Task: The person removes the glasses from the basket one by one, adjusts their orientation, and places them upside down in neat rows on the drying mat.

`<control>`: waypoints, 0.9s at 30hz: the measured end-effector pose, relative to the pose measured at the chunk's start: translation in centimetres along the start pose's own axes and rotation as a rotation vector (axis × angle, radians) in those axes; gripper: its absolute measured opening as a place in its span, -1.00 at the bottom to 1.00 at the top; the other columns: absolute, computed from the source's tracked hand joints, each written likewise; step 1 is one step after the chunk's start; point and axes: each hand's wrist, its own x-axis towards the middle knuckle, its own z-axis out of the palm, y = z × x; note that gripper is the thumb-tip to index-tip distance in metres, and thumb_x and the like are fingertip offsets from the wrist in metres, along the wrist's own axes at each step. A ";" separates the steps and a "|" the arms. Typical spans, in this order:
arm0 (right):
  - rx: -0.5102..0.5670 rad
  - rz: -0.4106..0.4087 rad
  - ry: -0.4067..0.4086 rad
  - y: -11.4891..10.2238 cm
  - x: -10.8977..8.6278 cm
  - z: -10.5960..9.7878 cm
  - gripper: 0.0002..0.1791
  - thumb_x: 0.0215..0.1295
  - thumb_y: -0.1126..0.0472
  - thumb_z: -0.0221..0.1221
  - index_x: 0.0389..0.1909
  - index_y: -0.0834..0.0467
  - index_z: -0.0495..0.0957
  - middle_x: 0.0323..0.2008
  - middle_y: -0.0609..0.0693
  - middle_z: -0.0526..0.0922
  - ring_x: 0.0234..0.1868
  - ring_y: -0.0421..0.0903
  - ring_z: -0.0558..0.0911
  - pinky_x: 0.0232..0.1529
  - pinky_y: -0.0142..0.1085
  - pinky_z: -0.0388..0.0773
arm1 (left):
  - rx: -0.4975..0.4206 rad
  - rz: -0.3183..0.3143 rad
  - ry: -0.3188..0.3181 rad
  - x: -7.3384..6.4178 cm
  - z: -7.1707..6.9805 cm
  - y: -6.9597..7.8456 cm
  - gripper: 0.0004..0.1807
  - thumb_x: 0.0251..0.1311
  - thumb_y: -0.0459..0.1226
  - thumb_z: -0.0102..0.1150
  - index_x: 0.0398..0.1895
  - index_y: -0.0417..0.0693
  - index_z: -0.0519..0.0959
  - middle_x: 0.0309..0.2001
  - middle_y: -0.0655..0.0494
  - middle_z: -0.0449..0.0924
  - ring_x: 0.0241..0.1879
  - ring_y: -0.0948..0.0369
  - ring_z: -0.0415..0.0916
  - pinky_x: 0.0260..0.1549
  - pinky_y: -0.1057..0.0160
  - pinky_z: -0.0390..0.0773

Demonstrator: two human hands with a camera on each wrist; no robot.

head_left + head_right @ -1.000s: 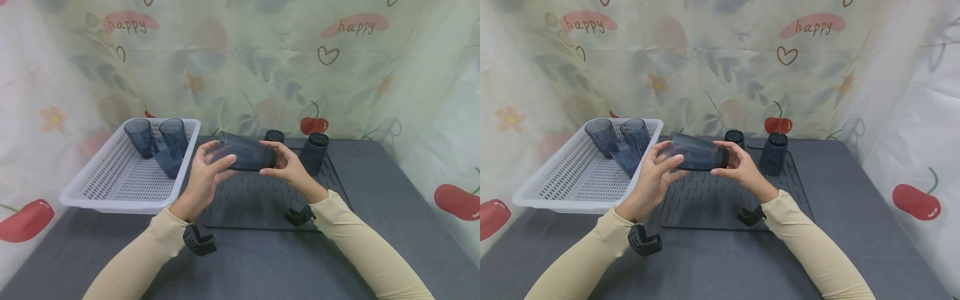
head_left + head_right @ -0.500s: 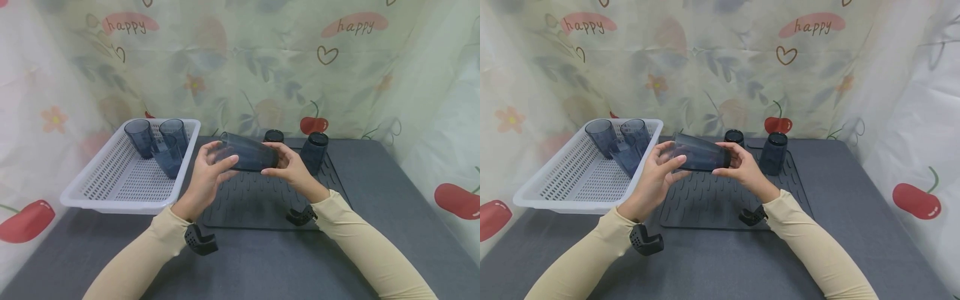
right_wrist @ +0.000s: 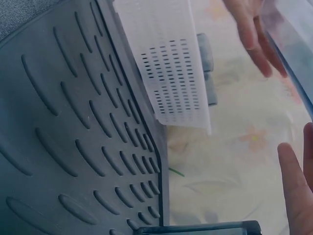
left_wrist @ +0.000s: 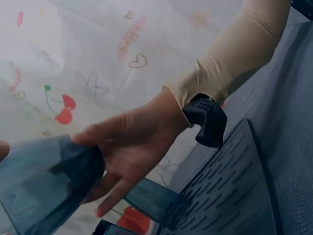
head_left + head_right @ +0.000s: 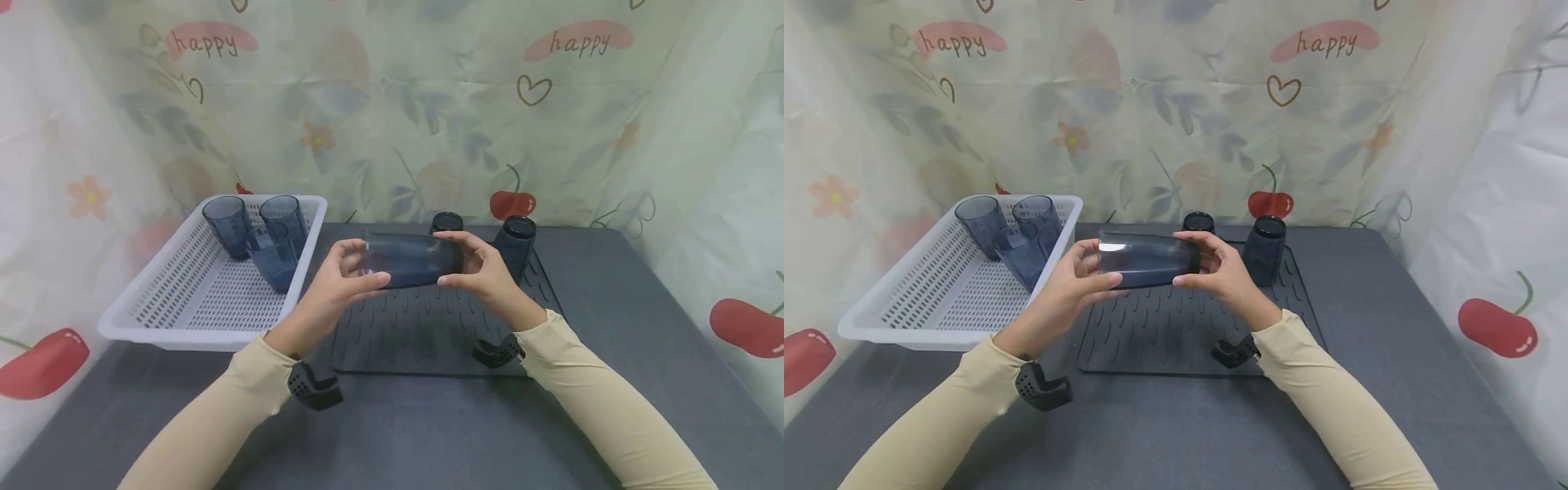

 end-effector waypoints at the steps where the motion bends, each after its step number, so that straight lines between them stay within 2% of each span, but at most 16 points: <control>1: 0.008 -0.001 -0.002 -0.1 0.0 -0.1 -0.26 0.04 0.43 0.37 0.30 0.12 0.37 0.30 0.08 0.35 0.15 -0.14 0.50 0.00 -0.35 0.57 | 0.024 -0.012 -0.011 0.0 -0.2 -0.1 -0.24 0.14 -0.39 0.22 0.34 -0.13 0.03 0.40 -0.17 0.15 0.26 -0.04 0.33 0.12 0.02 0.52; 5: 0.039 -0.014 0.008 -0.4 -0.1 -0.2 -0.30 0.06 0.46 0.34 0.27 0.09 0.40 0.17 -0.04 0.47 0.06 -0.15 0.55 -0.04 -0.34 0.59 | 0.144 -0.049 -0.038 0.0 -0.7 -0.5 -0.25 0.11 -0.34 0.27 0.31 -0.08 0.08 0.32 -0.11 0.30 0.22 0.03 0.36 0.14 0.04 0.46; 11: 0.082 -0.037 0.031 -0.9 0.0 0.0 -0.31 0.08 0.48 0.27 0.27 0.09 0.38 0.04 -0.02 0.52 0.02 -0.14 0.55 -0.07 -0.34 0.61 | 0.287 -0.080 -0.081 0.3 -0.8 -1.4 -0.33 0.07 -0.33 0.33 0.19 -0.13 0.17 0.25 -0.13 0.37 0.27 -0.02 0.36 0.12 0.05 0.42; 15: 0.060 -0.042 0.050 -1.2 0.0 0.2 -0.32 0.10 0.47 0.24 0.29 0.10 0.37 0.06 0.00 0.47 0.04 -0.14 0.47 -0.11 -0.39 0.58 | 0.373 -0.096 -0.105 0.4 -0.5 -1.8 -0.29 0.06 -0.28 0.37 0.24 -0.14 0.20 0.24 -0.09 0.37 0.25 0.01 0.37 0.14 0.02 0.43; 18: 0.092 -0.035 0.050 -1.2 0.0 0.3 -0.32 0.11 0.49 0.22 0.29 0.08 0.37 0.07 0.02 0.45 0.03 -0.13 0.49 -0.13 -0.38 0.59 | 0.428 -0.106 -0.116 0.7 -0.2 -2.4 -0.29 0.04 -0.24 0.41 0.22 -0.13 0.24 0.17 -0.07 0.40 0.16 0.04 0.41 0.10 0.03 0.45; 22: 0.138 -0.035 0.040 -1.0 0.0 0.5 -0.33 0.11 0.51 0.22 0.26 0.03 0.40 0.08 0.04 0.47 0.03 -0.13 0.58 -0.08 -0.34 0.61 | 0.506 -0.132 -0.110 1.0 0.3 -3.3 -0.27 -0.01 -0.19 0.45 0.21 -0.13 0.29 0.10 -0.05 0.42 0.07 0.08 0.43 0.04 0.07 0.48; 27: 0.122 -0.059 0.018 -0.7 0.2 0.9 -0.32 0.08 0.52 0.26 0.25 0.07 0.41 0.13 -0.02 0.49 0.12 -0.16 0.56 0.01 -0.34 0.59 | 0.571 -0.154 -0.104 1.2 1.1 -4.3 -0.17 -0.06 -0.16 0.48 0.27 -0.19 0.27 0.13 -0.07 0.42 0.11 0.05 0.41 0.06 0.05 0.48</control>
